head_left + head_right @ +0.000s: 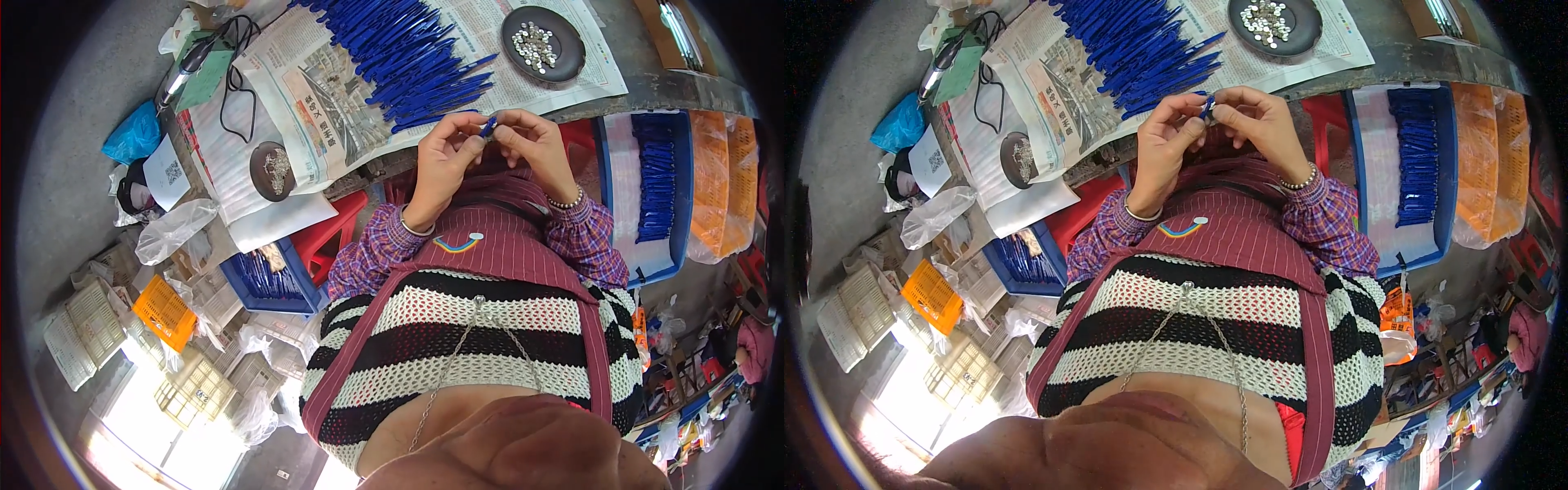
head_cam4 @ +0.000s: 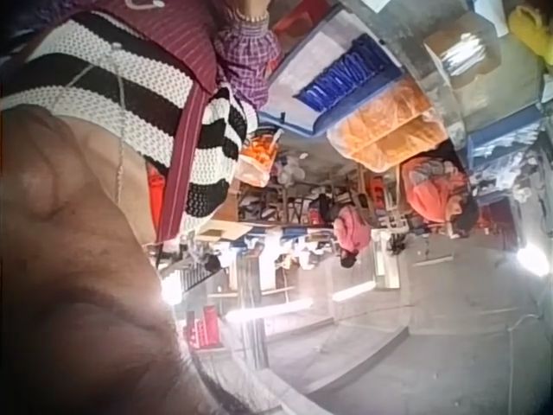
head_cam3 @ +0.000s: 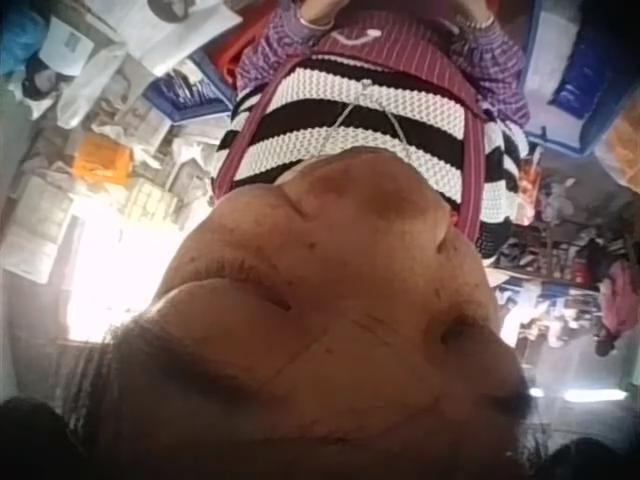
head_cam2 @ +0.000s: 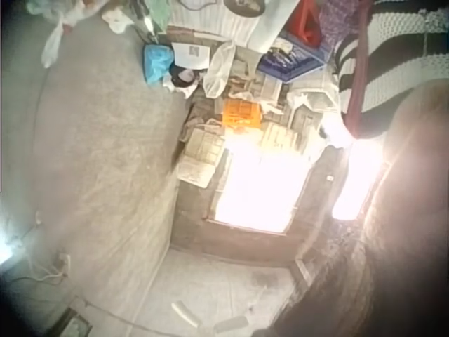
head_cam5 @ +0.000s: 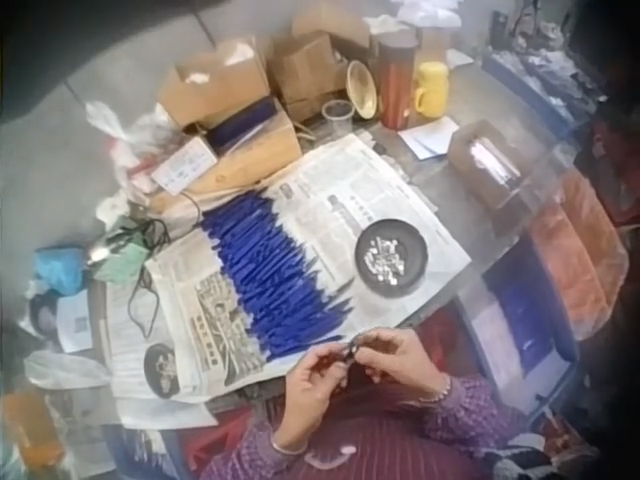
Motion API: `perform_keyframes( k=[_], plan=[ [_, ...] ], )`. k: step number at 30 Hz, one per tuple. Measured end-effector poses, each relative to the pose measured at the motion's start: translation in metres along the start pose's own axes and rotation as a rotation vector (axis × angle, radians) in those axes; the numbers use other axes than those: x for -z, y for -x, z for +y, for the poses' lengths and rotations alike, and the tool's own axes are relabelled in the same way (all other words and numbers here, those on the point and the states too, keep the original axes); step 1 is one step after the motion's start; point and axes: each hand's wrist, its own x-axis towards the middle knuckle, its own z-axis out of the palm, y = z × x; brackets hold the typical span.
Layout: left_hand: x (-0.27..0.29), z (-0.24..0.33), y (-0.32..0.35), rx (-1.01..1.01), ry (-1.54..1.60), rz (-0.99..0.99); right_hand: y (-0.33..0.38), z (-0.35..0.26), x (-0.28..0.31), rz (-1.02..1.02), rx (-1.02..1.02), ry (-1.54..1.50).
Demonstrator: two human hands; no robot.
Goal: The recorder is manually assembling small metal components onto blue plastic pen bodies at a workbench.
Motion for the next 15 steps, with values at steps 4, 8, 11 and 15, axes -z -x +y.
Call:
perform_keyframes(
  k=[4, 8, 11, 15],
  plan=[
    [0.000, 0.004, 0.001, 0.019, -0.011, -0.018, -0.001, 0.003, 0.001, -0.087, 0.046, 0.029],
    [-0.001, 0.004, 0.000, 0.026, 0.050, -0.025, -0.001, 0.002, 0.001, -0.072, 0.049, 0.023],
    [-0.002, 0.005, -0.001, 0.037, 0.109, -0.046, 0.001, -0.002, 0.001, -0.078, 0.040, -0.008],
    [-0.002, 0.005, -0.004, 0.005, 0.184, 0.004, 0.002, -0.008, 0.000, 0.010, 0.069, -0.208]
  ],
)
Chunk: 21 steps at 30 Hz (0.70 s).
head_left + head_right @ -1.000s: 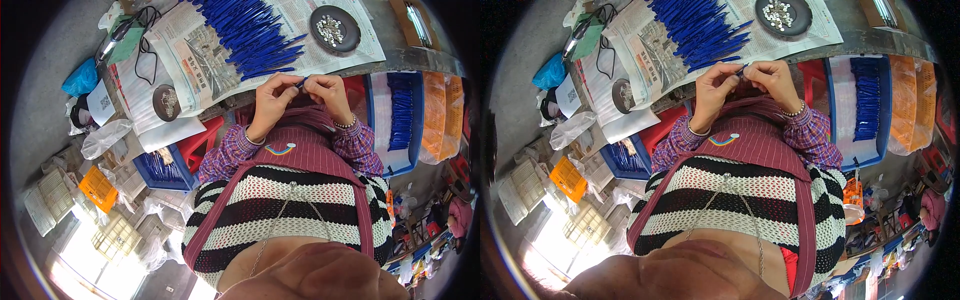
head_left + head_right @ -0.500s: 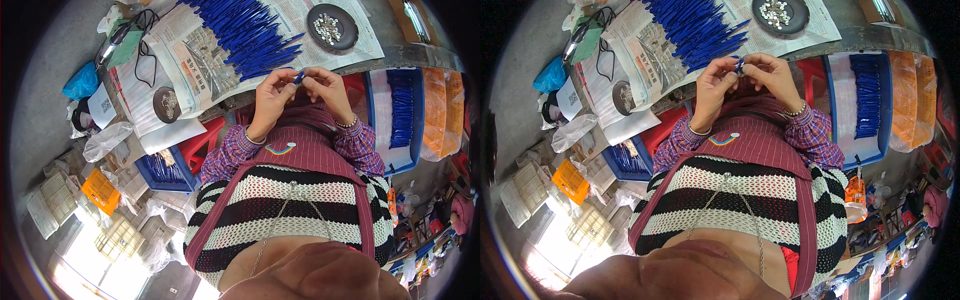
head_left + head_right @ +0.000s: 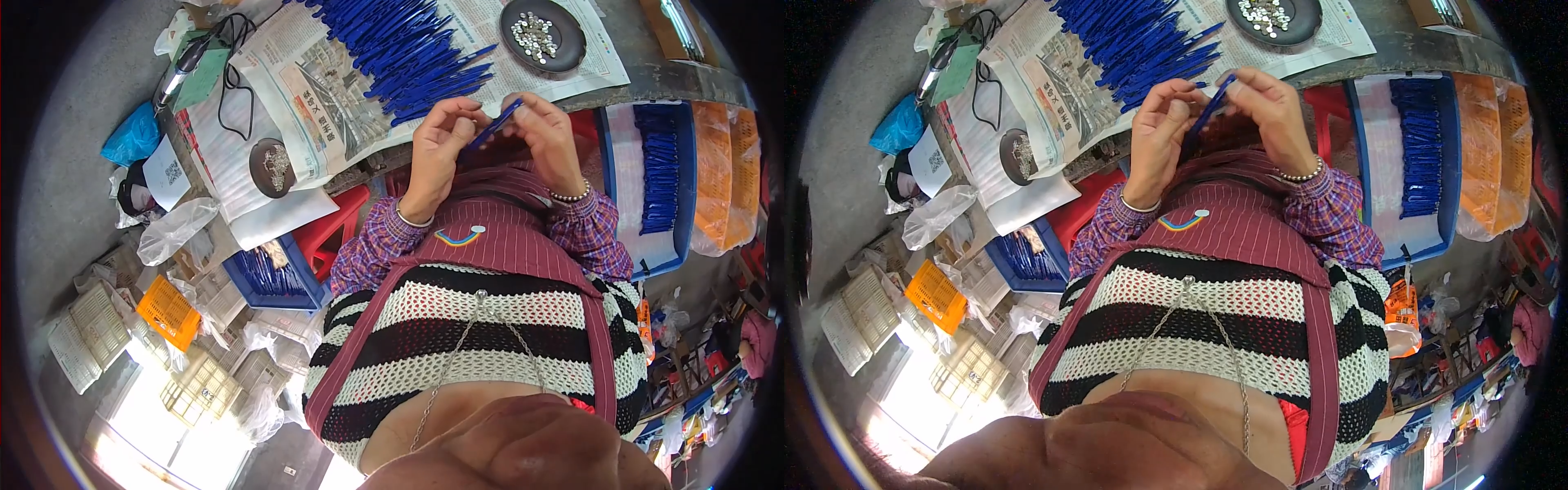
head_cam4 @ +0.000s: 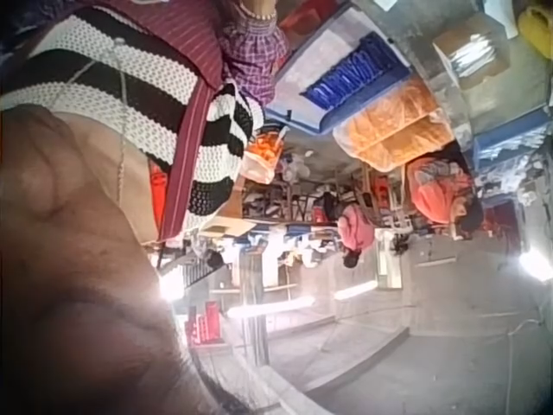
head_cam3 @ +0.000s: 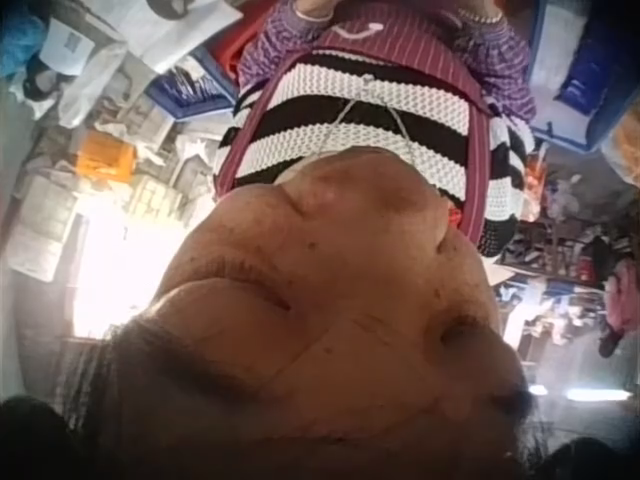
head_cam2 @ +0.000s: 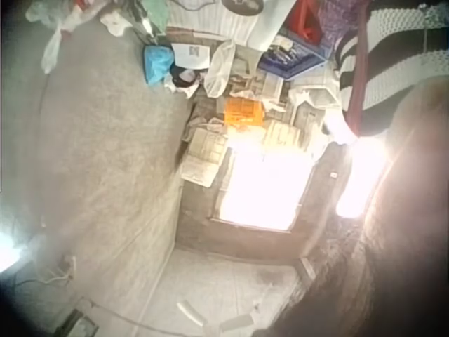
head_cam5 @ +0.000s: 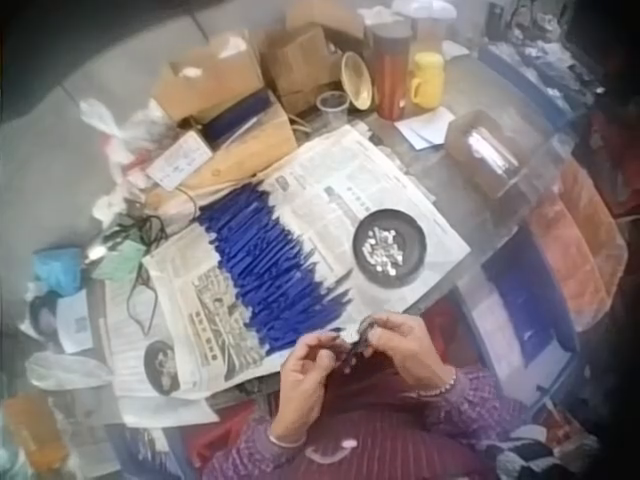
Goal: The recorder is manually assembling small metal components onto blue plastic pen bodies at a workbench.
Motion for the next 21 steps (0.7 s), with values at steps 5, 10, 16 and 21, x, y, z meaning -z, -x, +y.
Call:
perform_keyframes(
  k=[5, 10, 16, 21],
  plan=[
    [0.019, 0.008, -0.001, 0.102, 0.262, 0.008, -0.004, -0.009, 0.026, 0.014, 0.002, -0.389],
    [0.022, 0.020, -0.003, 0.109, 0.433, -0.016, -0.001, -0.015, 0.074, 0.057, -0.026, -0.419],
    [0.025, 0.021, -0.007, 0.086, 0.449, -0.067, 0.023, -0.021, 0.127, 0.238, 0.007, -0.315],
    [0.019, 0.012, -0.007, -0.037, 0.346, -0.161, 0.076, -0.032, 0.188, 0.611, -0.044, -0.116]
  ],
)
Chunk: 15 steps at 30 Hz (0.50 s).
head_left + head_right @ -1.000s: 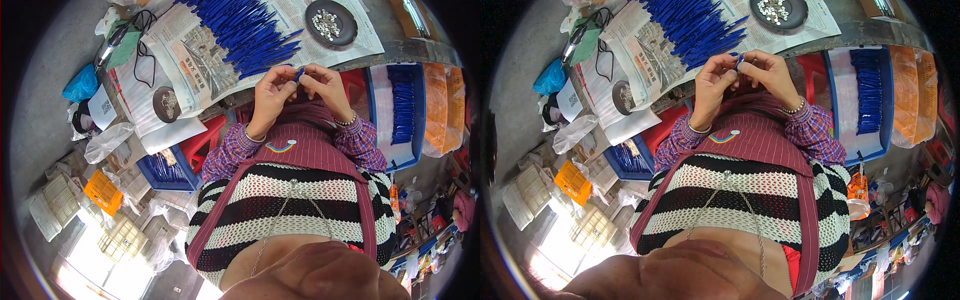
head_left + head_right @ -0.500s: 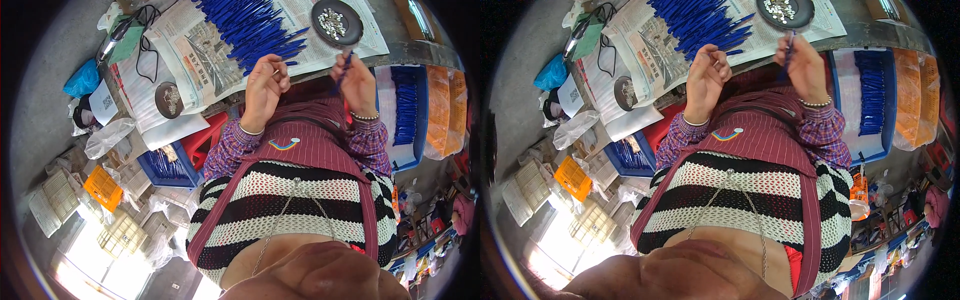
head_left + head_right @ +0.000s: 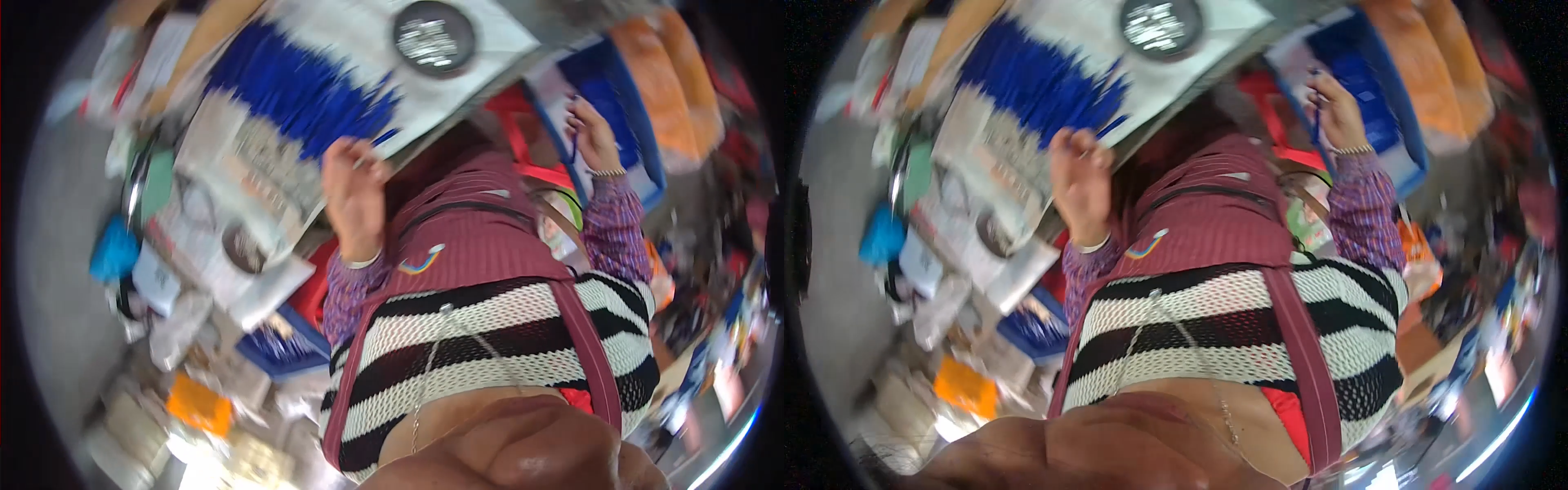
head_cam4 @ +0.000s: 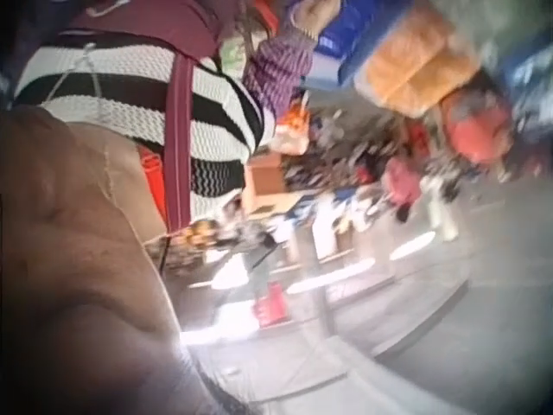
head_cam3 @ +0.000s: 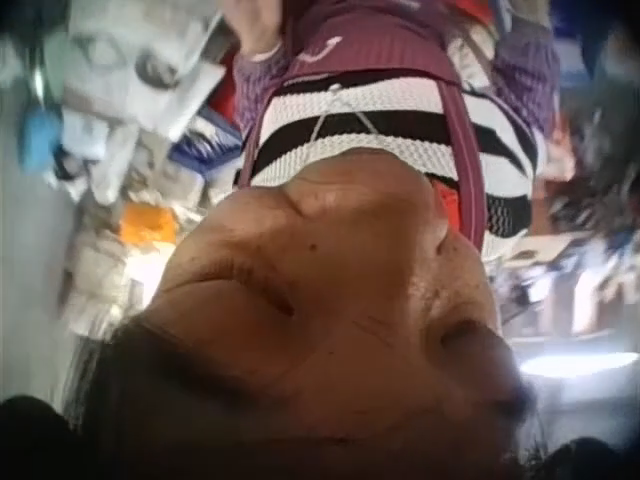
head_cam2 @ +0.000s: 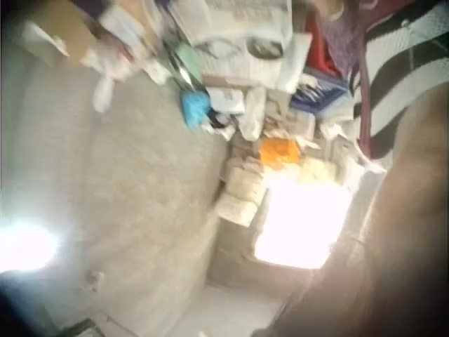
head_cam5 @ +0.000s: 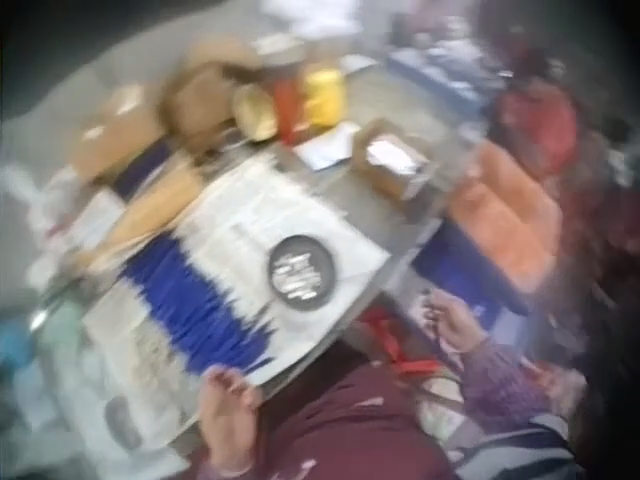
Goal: The recorder is manually assembling small metal components onto blue plastic pen bodies at a workbench.
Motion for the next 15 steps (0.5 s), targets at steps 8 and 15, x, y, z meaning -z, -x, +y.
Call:
perform_keyframes(
  k=[8, 15],
  plan=[
    [-0.084, 0.065, 0.003, -0.279, -0.197, -0.469, 0.019, 0.008, 0.212, 0.594, -0.100, -0.065],
    [-0.178, 0.096, -0.006, -0.925, 0.330, -0.655, 0.017, 0.052, 0.290, 0.808, 0.096, 0.061]
  ],
)
